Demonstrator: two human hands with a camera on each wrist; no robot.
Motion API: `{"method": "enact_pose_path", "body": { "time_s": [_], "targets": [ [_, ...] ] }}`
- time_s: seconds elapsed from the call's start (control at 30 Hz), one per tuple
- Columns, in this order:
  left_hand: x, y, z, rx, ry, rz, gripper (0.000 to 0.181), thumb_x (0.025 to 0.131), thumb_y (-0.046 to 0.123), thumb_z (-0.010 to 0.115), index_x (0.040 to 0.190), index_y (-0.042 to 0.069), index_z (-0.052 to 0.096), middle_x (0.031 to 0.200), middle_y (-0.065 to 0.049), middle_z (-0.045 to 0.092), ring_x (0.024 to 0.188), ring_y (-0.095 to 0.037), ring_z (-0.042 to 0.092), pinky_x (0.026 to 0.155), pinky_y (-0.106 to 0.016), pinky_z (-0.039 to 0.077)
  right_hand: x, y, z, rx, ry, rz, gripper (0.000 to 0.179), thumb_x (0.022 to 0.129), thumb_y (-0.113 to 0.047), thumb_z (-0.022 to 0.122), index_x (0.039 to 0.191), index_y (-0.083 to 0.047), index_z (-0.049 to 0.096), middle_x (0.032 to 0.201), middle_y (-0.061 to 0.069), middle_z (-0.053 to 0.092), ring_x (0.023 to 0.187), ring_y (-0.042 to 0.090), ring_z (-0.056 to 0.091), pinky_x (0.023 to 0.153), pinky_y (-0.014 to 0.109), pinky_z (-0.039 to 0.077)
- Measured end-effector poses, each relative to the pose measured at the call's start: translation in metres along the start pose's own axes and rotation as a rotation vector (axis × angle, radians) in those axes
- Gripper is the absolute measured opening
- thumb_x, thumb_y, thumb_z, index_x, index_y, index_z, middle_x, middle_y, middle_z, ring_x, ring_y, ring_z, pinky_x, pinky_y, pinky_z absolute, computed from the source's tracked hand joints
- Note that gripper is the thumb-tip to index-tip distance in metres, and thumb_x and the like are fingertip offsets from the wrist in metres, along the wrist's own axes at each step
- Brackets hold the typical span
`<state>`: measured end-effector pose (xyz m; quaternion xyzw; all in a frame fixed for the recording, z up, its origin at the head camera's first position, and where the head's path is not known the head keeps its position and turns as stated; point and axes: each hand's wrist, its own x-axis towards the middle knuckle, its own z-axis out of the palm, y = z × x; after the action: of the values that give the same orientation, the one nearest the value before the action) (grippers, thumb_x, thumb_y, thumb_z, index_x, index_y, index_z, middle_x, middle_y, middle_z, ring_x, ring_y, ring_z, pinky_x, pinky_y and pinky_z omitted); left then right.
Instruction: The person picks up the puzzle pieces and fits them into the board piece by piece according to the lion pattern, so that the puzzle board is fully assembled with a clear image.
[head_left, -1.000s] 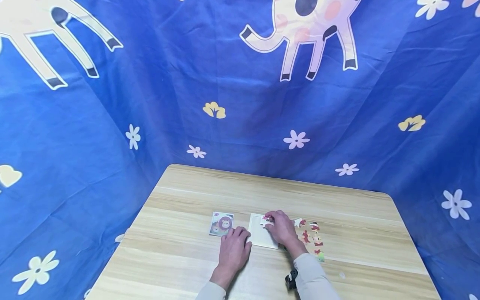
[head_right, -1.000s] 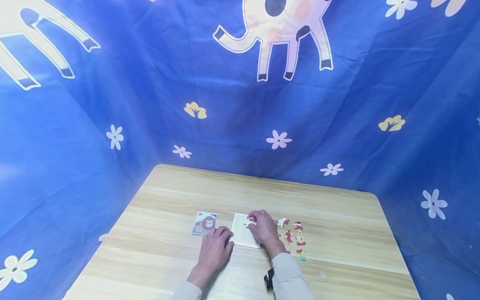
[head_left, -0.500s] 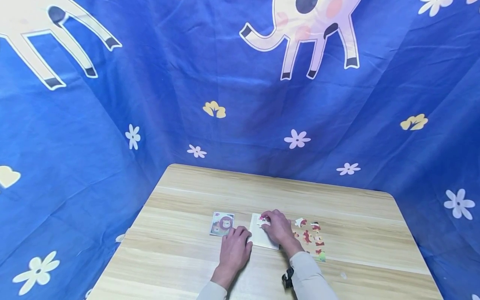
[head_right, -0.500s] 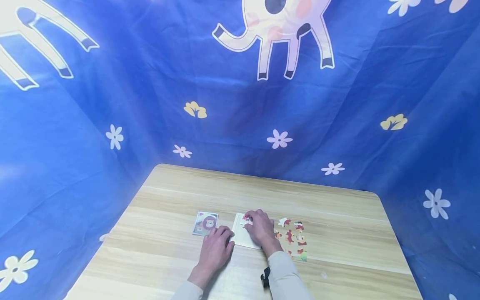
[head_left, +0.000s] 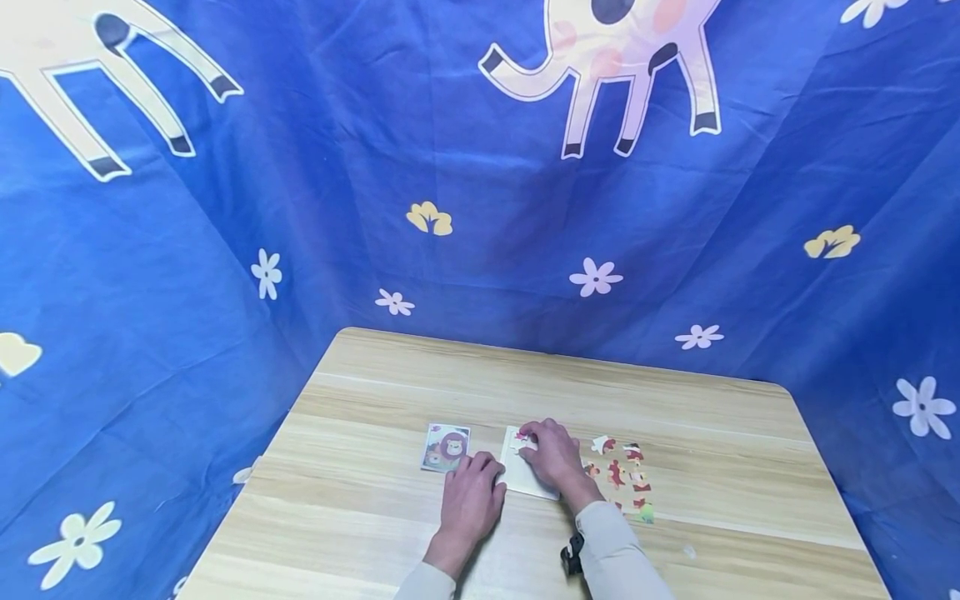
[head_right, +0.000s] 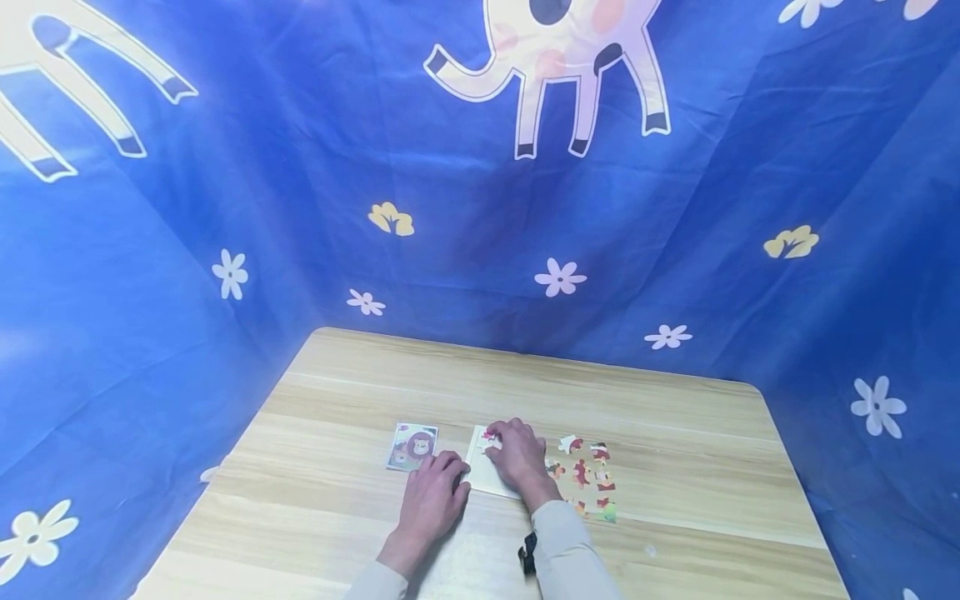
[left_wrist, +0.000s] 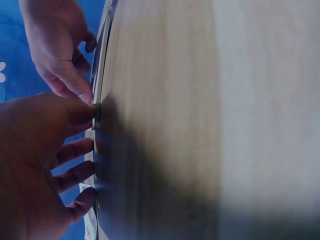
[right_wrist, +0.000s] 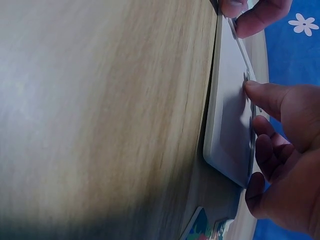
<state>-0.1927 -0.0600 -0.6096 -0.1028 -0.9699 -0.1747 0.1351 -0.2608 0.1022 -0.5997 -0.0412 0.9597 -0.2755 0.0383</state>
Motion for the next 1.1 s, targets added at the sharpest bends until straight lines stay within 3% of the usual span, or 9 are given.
{"method": "enact_pose_path", "body": {
  "time_s": [0.6,0.9,1.1],
  "targets": [
    [-0.0002,-0.0001,0.0055,-0.003,0.025,-0.005,0.021,0.076,0.029,0.075,0.095,0.022,0.072,0.104,0.006,0.065,0.090,-0.017,0.055,0.067,-0.034,0.040,0.0000,-0.0016,0.0006,-0.034,-0.007,-0.015,0.033,0.084,-0.030,0.071,0.117,-0.030,0.067,0.092,-0.007,0.055,0.089,0.014,0.052,0.077,0.039,0.036],
    [0.0032,-0.0008,0.0000,-0.016,-0.018,-0.004,0.024,0.078,0.031,0.074,0.099,0.021,0.070,0.108,0.004,0.063,0.093,-0.019,0.055,0.070,-0.036,0.041,0.0025,-0.0024,0.0037,-0.012,0.035,-0.020,0.033,0.083,-0.029,0.070,0.116,-0.027,0.069,0.091,-0.006,0.056,0.090,0.015,0.054,0.076,0.039,0.036],
    [0.0050,-0.0032,-0.0012,-0.033,-0.043,0.028,0.028,0.080,0.032,0.072,0.107,0.022,0.070,0.122,0.004,0.063,0.106,-0.021,0.056,0.076,-0.038,0.042,0.0028,-0.0020,0.0033,-0.019,0.038,-0.019,0.030,0.083,-0.029,0.070,0.113,-0.026,0.070,0.091,-0.006,0.056,0.090,0.015,0.054,0.076,0.039,0.036]
  ]
}}
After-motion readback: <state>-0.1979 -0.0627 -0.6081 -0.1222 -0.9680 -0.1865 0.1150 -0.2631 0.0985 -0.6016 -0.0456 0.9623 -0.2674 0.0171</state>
